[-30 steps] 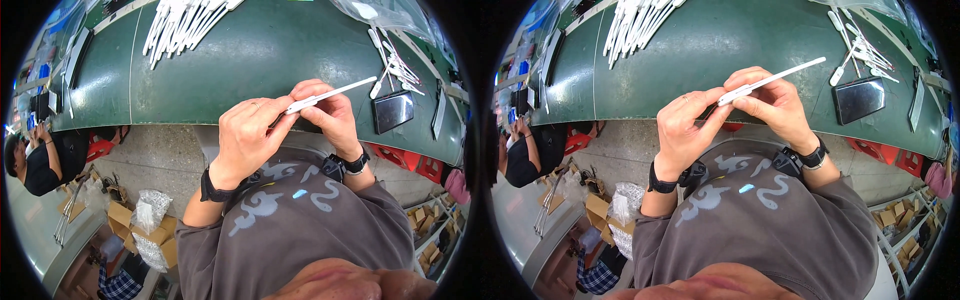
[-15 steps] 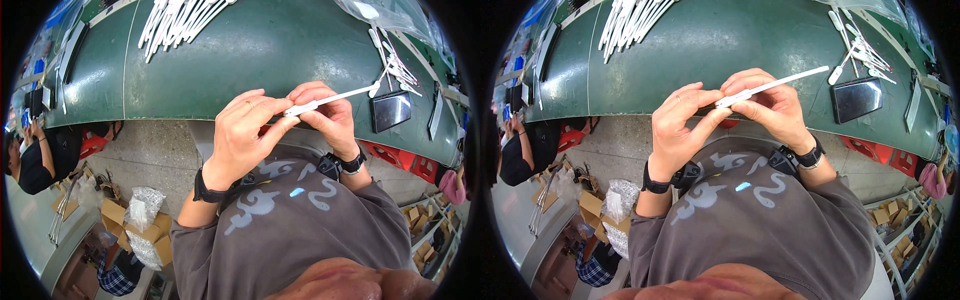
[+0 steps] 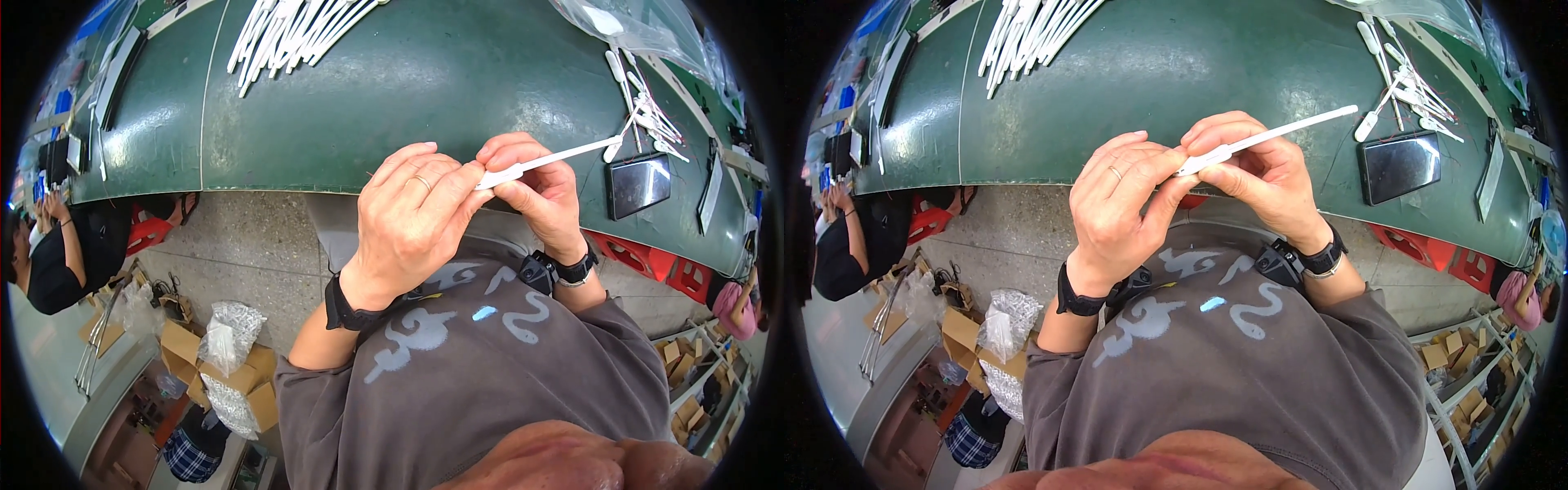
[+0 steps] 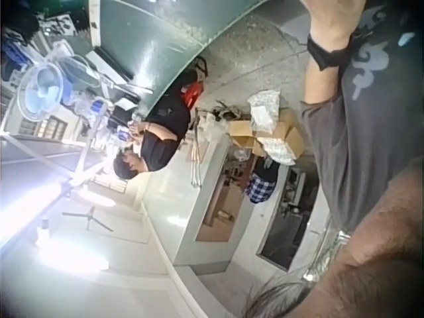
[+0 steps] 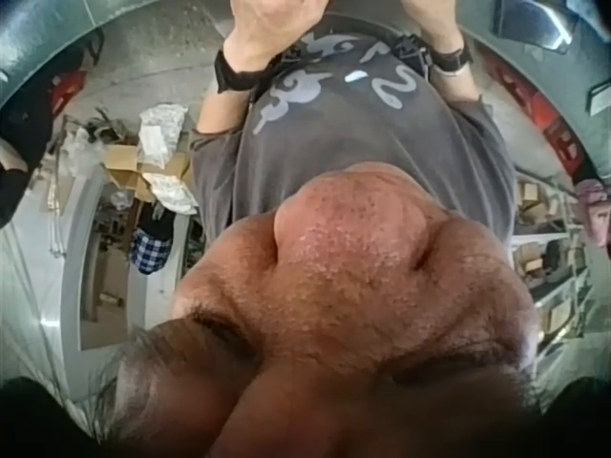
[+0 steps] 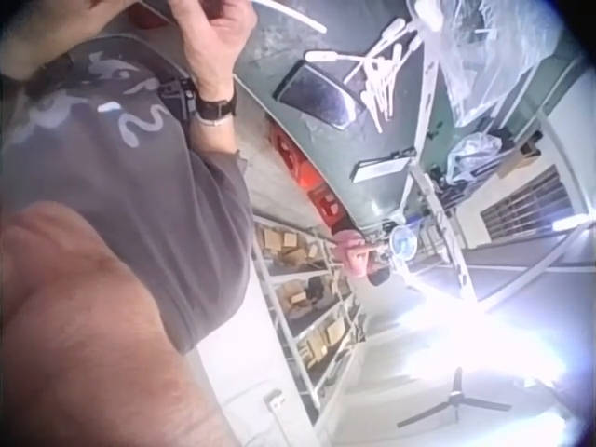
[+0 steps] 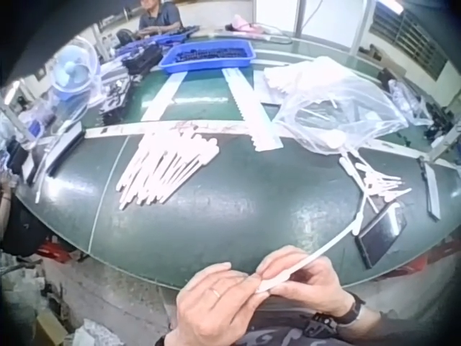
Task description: Assembling small plastic and wire components for an electronic device at a factory workstation.
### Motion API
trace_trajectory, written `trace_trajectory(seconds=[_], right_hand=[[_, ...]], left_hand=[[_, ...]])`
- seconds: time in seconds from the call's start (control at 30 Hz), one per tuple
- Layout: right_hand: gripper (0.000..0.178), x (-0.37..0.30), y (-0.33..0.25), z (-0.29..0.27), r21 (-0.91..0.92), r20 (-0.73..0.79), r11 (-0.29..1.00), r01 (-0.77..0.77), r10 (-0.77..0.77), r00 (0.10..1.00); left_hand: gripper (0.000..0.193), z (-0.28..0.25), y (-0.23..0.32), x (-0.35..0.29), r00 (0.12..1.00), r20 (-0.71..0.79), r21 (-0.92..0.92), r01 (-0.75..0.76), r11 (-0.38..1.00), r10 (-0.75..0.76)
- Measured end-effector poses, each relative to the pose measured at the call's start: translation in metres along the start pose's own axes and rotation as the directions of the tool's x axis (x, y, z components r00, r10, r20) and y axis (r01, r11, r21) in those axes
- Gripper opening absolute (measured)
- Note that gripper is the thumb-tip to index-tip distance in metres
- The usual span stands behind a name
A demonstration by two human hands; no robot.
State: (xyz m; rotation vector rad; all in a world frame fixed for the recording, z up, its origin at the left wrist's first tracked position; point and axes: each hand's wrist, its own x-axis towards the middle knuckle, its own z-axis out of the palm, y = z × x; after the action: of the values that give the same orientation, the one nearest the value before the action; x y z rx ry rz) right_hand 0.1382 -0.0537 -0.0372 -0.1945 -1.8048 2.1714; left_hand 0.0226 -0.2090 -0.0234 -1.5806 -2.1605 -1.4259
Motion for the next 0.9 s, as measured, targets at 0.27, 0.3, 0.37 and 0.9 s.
trace_trajectory(seconds=[0.27,0.3,0.37,0.9], right_hand=[[0.027,0.003,-0.001,0.003,0.475,-0.087,0.863,-0.172,0.241,0.967],[0.029,0.003,0.0,0.003,0.46,-0.084,0.871,-0.174,0.238,0.968],[0.03,0.004,-0.001,0.003,0.443,-0.081,0.879,-0.179,0.238,0.968],[0.034,0.004,0.002,0.007,0.425,-0.08,0.878,-0.221,0.279,0.957]], left_hand=[[0.029,-0.018,0.001,0.0,0.984,-0.055,-0.044,0.17,0.984,-0.172],[0.029,-0.02,-0.001,-0.001,0.98,-0.059,-0.028,0.188,0.982,-0.189],[0.028,-0.021,-0.002,-0.004,0.976,-0.065,-0.012,0.208,0.978,-0.208],[0.018,-0.01,-0.012,-0.018,0.99,-0.134,0.135,0.069,0.988,-0.051]])
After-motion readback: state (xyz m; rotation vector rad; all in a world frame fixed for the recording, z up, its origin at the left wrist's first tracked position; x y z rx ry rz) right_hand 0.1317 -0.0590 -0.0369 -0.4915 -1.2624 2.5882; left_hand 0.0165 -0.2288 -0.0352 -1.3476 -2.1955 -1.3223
